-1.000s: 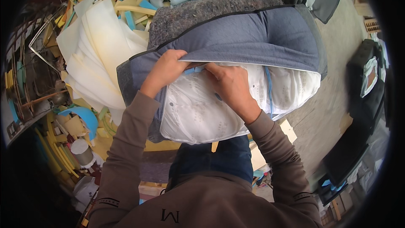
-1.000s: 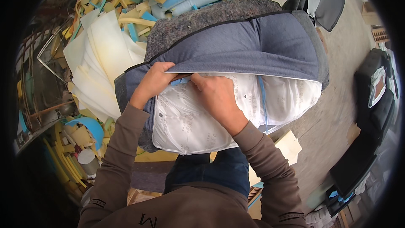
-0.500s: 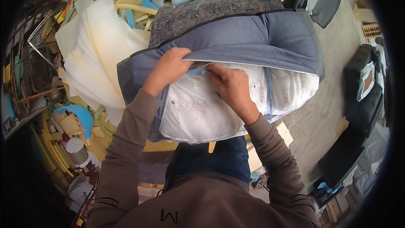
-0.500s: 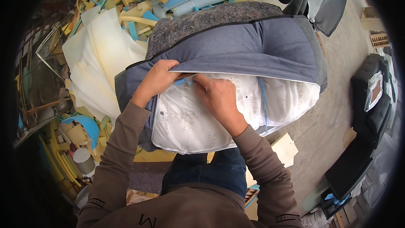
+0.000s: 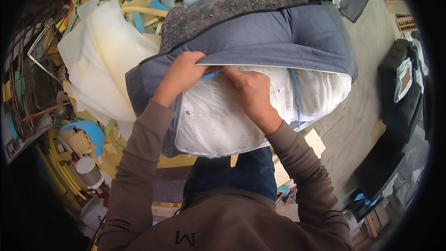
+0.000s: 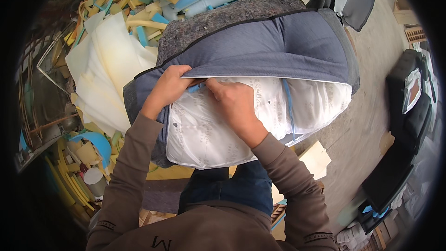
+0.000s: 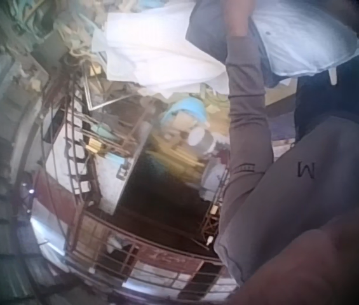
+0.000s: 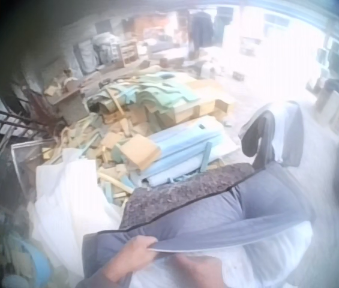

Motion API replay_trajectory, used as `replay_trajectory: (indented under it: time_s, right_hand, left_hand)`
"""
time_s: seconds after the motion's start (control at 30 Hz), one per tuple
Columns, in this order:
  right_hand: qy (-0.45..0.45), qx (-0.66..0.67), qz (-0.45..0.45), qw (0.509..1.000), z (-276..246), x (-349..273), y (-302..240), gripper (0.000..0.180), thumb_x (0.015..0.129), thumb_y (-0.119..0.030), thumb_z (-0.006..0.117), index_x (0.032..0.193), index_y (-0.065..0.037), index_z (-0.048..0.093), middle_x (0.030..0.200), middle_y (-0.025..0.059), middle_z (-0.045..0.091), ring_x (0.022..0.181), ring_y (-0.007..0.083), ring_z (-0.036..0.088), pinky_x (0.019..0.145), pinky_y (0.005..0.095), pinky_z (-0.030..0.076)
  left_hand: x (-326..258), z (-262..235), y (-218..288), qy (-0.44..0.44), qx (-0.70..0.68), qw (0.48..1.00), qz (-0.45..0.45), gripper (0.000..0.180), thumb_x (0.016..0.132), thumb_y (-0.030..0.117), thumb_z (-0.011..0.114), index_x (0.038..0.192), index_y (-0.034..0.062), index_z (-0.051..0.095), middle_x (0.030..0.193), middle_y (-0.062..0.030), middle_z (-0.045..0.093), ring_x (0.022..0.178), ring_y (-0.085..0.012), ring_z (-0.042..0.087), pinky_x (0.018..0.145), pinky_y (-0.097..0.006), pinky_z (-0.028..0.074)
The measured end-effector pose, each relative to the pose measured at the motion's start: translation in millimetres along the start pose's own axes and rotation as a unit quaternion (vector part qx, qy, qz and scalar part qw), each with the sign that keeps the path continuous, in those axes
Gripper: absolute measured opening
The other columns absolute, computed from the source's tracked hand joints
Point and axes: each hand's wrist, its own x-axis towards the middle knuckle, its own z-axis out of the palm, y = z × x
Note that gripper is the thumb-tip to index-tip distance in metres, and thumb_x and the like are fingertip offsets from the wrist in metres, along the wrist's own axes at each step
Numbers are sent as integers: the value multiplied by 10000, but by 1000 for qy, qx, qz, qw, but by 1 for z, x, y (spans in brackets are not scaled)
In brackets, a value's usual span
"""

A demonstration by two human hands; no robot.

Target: The person hand-sews a grey cushion cover, repeatedly inserting a needle and pulling thread through the fabric to close the seam. The person adjusts the cushion and cover with both hands, then zips the cover closed at the end.

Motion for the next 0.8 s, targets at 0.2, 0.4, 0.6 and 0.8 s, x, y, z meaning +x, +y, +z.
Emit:
replay_trajectory:
  time_s: [0.2,0.4,0.6,0.8]
  right_hand:
    - [9,-7,-32,999,2,-2,-5,368,832,-68,720,1181,-179,747,737,57,684,662,280,703,597,411,527]
    - [-14,-3,-71,997,-1,-4,-1,359,828,-74,729,1178,-155,751,772,49,705,690,274,701,650,399,535]
    - [-38,-21,-86,995,-1,-2,3,351,829,-88,738,1174,-148,757,780,47,714,697,278,704,666,396,536]
    - [-32,-30,-98,994,1,7,3,264,845,-97,724,1103,-147,730,766,52,708,693,286,706,665,409,540]
  left_hand:
    - [1,0,0,-2,-8,1000,0,342,980,303,730,1003,-38,724,833,-242,657,802,-362,621,750,-416,518]
    - [0,0,0,-4,-15,1000,-4,358,1003,289,700,968,-67,695,727,-125,598,733,-125,525,701,-356,475]
    - [1,1,-2,11,-12,1000,14,360,1000,283,704,976,-76,698,721,-135,585,732,-124,520,698,-362,479]
    - [1,0,-3,9,-10,1000,15,352,999,270,704,1007,-82,710,743,-170,619,737,-133,556,724,-370,503]
